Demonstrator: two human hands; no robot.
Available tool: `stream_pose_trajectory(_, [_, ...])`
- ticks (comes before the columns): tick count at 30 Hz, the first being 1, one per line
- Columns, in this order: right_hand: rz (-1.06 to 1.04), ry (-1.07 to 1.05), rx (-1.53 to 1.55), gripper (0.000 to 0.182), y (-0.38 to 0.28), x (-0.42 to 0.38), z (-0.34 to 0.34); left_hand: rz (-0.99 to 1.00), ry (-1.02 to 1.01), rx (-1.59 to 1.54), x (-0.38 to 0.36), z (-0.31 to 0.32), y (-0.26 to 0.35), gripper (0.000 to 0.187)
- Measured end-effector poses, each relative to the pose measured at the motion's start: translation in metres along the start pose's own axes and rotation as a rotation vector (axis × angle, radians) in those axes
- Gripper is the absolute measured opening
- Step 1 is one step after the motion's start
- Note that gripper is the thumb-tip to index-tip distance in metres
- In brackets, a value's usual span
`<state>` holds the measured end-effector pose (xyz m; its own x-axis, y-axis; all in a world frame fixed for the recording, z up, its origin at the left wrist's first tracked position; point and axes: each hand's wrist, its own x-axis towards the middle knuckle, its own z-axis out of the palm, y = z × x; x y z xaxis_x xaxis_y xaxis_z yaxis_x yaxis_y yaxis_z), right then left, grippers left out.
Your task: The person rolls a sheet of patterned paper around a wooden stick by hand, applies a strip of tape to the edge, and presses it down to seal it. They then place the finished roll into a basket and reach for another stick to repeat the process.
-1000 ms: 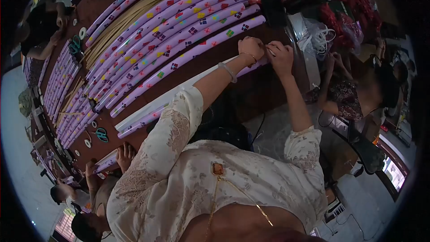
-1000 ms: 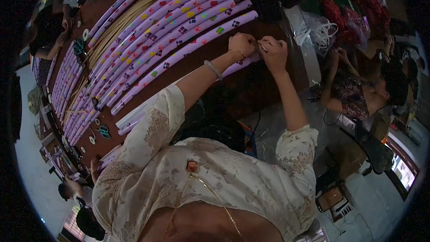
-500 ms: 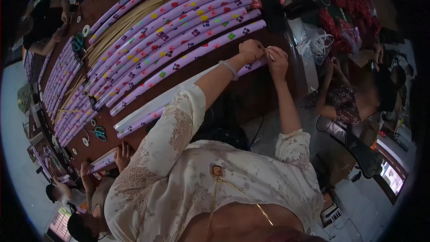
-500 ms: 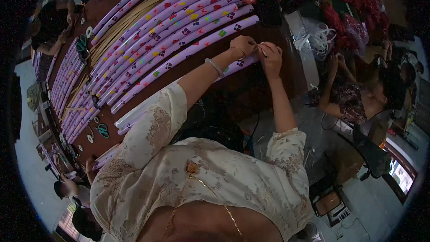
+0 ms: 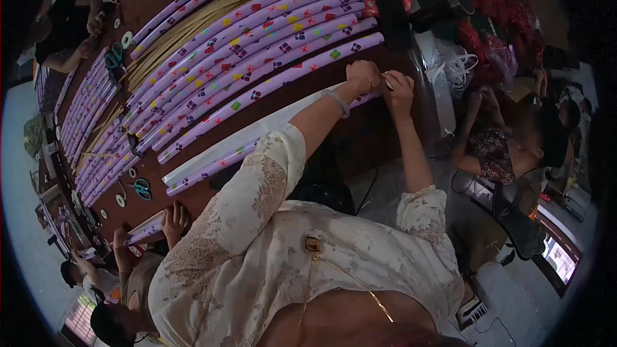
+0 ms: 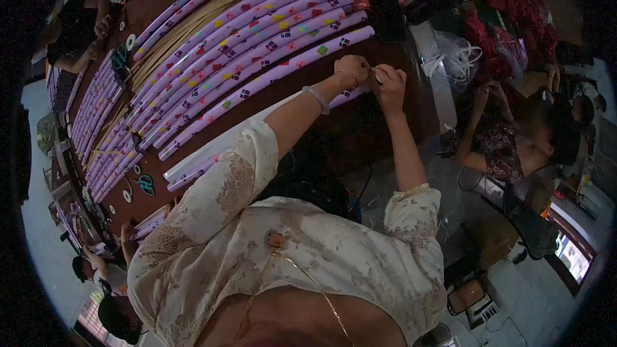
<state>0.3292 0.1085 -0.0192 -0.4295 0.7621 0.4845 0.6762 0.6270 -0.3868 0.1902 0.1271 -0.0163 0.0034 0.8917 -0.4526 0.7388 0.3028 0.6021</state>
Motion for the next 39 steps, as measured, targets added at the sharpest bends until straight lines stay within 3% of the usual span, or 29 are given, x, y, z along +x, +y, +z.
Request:
stream_pose_trajectory(8, [-0.049,0.051,-0.115,0.019,-0.009,0.006,-0.010,-0.054,0.001,-0.033,0.006,0.003,-0.001,0.018])
stream_pose_trajectory(10, [0.079,0.153,-0.055,0.010,-0.004,0.005,-0.015,0.001,-0.052,-0.070,0.006,-0.009,-0.005,0.018])
stream_pose_trajectory(12, [0.070,0.174,-0.086,0.014,0.004,0.010,-0.021,0.028,-0.133,-0.078,0.004,-0.010,-0.004,0.022])
stream_pose_trajectory(17, [0.119,0.142,-0.171,0.023,0.028,0.011,-0.032,0.144,-0.025,-0.069,0.002,0.004,-0.015,0.020])
stream_pose_trajectory(18, [0.254,0.043,-0.172,0.031,0.033,0.006,-0.030,0.149,-0.006,-0.091,0.003,0.006,-0.017,0.018])
stream_pose_trajectory(19, [0.254,0.045,-0.177,0.031,0.039,-0.002,-0.027,0.203,-0.016,-0.047,-0.002,0.002,-0.016,0.024])
stream_pose_trajectory(21, [0.174,-0.085,-0.464,0.038,0.043,-0.009,-0.020,0.256,0.002,0.017,-0.012,-0.006,-0.013,0.032])
stream_pose_trajectory(23, [0.155,-0.018,-0.399,0.045,0.036,-0.014,-0.013,0.334,-0.006,0.161,-0.022,-0.014,-0.010,0.054])
stream_pose_trajectory(24, [0.151,-0.012,-0.386,0.045,0.035,-0.018,-0.011,0.337,-0.003,0.159,-0.024,-0.013,-0.010,0.054])
stream_pose_trajectory(26, [0.154,-0.038,-0.327,0.047,0.038,-0.024,-0.012,0.412,0.294,0.207,-0.028,-0.010,-0.011,0.056])
stream_pose_trajectory(30, [0.142,-0.090,-0.284,0.048,0.046,-0.029,-0.015,0.643,0.409,-0.029,-0.065,-0.038,-0.031,0.038])
stream_pose_trajectory(32, [0.184,-0.088,-0.219,0.049,0.044,-0.026,-0.022,0.662,0.560,-0.132,-0.097,-0.058,-0.059,0.032])
stream_pose_trajectory(33, [0.157,-0.091,-0.221,0.057,0.043,-0.021,-0.024,0.589,0.564,-0.163,-0.116,-0.071,-0.076,0.029])
stream_pose_trajectory(35, [0.493,-0.037,0.224,0.069,0.031,-0.013,-0.027,0.475,0.585,-0.138,-0.154,-0.090,-0.119,0.024])
stream_pose_trajectory(36, [0.457,-0.054,0.155,0.077,0.044,-0.017,-0.021,0.443,0.609,-0.081,-0.171,-0.097,-0.141,0.023])
stream_pose_trajectory(39, [0.441,-0.089,0.132,0.076,0.033,-0.009,-0.027,0.185,0.692,-0.111,-0.232,-0.109,-0.183,0.018])
